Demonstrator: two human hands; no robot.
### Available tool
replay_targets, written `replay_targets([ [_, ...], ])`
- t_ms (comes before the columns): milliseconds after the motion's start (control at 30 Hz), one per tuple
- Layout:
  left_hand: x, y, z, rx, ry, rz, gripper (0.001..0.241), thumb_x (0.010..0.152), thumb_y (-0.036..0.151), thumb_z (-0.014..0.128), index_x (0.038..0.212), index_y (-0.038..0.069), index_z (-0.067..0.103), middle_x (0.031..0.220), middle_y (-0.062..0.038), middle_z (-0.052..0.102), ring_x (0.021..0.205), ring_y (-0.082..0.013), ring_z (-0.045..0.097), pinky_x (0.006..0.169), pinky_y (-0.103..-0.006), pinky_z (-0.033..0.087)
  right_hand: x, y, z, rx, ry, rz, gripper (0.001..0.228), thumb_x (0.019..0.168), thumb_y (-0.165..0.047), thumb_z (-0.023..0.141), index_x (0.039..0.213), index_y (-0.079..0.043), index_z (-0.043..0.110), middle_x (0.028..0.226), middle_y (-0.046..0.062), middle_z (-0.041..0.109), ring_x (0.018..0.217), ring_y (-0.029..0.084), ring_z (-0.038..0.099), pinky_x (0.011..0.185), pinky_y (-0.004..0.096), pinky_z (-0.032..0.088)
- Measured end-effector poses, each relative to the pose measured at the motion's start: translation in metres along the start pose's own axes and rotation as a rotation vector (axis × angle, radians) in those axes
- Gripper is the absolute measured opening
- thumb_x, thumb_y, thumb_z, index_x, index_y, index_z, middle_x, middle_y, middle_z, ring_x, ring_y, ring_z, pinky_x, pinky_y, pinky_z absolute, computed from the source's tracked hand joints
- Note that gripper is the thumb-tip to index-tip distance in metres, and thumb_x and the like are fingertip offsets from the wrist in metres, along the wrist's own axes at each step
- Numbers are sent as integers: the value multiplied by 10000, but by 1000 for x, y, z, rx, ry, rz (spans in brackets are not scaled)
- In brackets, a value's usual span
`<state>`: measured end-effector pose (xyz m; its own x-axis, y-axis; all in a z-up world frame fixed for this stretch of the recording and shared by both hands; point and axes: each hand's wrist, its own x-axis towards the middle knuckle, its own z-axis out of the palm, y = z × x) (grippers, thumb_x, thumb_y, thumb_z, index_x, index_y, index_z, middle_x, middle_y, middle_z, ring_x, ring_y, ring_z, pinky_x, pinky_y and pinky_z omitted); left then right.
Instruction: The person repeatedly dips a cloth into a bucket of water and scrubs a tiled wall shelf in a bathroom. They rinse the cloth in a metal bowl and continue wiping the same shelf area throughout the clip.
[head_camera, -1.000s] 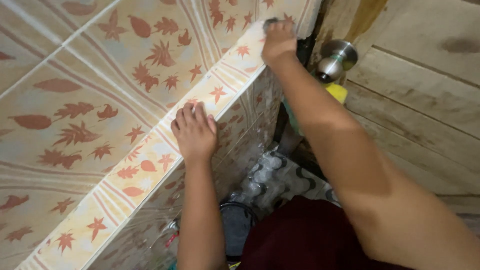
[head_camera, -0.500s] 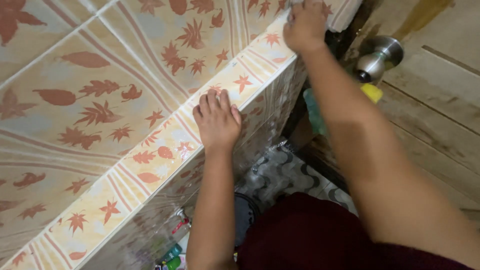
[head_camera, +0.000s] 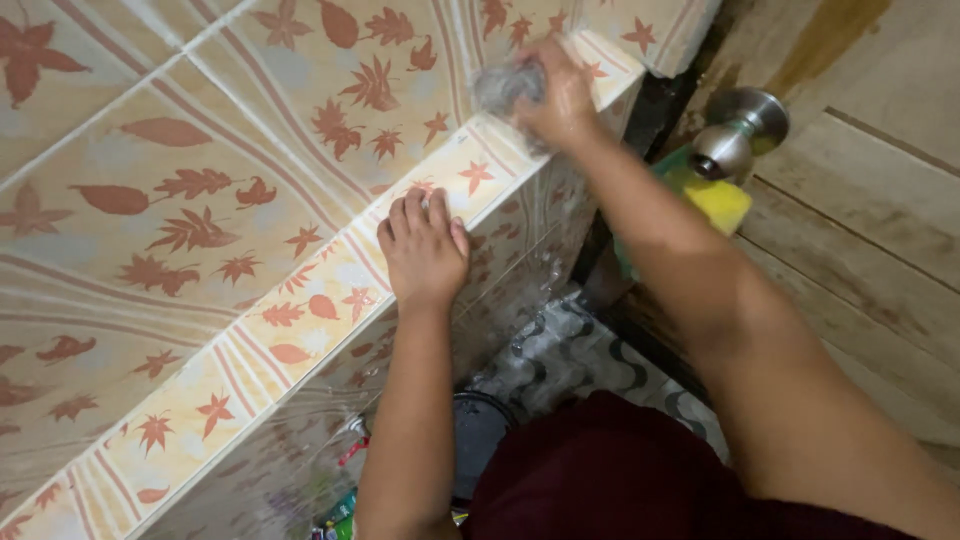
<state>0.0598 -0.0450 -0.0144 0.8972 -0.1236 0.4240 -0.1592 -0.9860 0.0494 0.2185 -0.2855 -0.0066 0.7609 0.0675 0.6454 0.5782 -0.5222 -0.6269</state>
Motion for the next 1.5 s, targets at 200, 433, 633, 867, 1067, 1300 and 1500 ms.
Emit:
replay_targets([
  [200,2,2,2,-23,-74,-50,554,990,361,447,1482,109,468,1495,-124,454,1414,-305,368,1160,-527,259,11,42,2,-578,-64,58,538,864,-194,766,1327,-25,548,1297,220,578,1201,415,533,1043,510,404],
  [433,-4,-1,3,-68,26,-69,686,944,323,463,1571,69,350,1598,-154,383,1517,-303,283,1242,-564,115,-85,-95,44,-199,-157,-268,254,833,-31,715,1075,-101,740,1139,132,714,1069,342,635,958,485,481],
  [633,-3,2,0,-75,-27,-59,669,967,347,458,1567,72,352,1610,-133,387,1536,-279,278,1250,-578,94,-49,-28,-3,168,-116,216,232,847,-82,700,1067,-136,747,1124,55,762,1064,220,738,1023,351,567],
  [867,6,0,4,-95,-151,-72,659,998,347,423,1591,80,317,1643,-135,345,1537,-275,267,1243,-554,115,-14,26,2,-532,52,-116,311,816,-211,787,1114,-123,755,1169,117,701,1054,350,614,916,492,458],
  [1067,4,-6,3,-141,-143,-59,685,966,264,422,1607,46,312,1676,-147,333,1565,-280,270,1269,-527,138,-106,-77,44,-316,-7,-212,153,867,-221,800,994,-152,752,1066,99,697,1044,325,602,916,477,452],
  [1300,11,-1,-10,-125,-284,-56,708,1004,422,411,1608,81,271,1672,-146,254,1551,-277,189,1241,-542,92,-99,60,9,-103,561,27,166,1059,-89,685,1205,-45,616,1266,102,611,1226,307,567,1104,426,448],
  [1500,14,1,-12,-117,-296,-64,712,1016,453,408,1618,96,274,1675,-141,254,1558,-280,182,1238,-556,94,-139,96,102,117,725,173,344,1115,-162,567,1436,-70,484,1637,193,268,1281,276,536,1154,434,453],
])
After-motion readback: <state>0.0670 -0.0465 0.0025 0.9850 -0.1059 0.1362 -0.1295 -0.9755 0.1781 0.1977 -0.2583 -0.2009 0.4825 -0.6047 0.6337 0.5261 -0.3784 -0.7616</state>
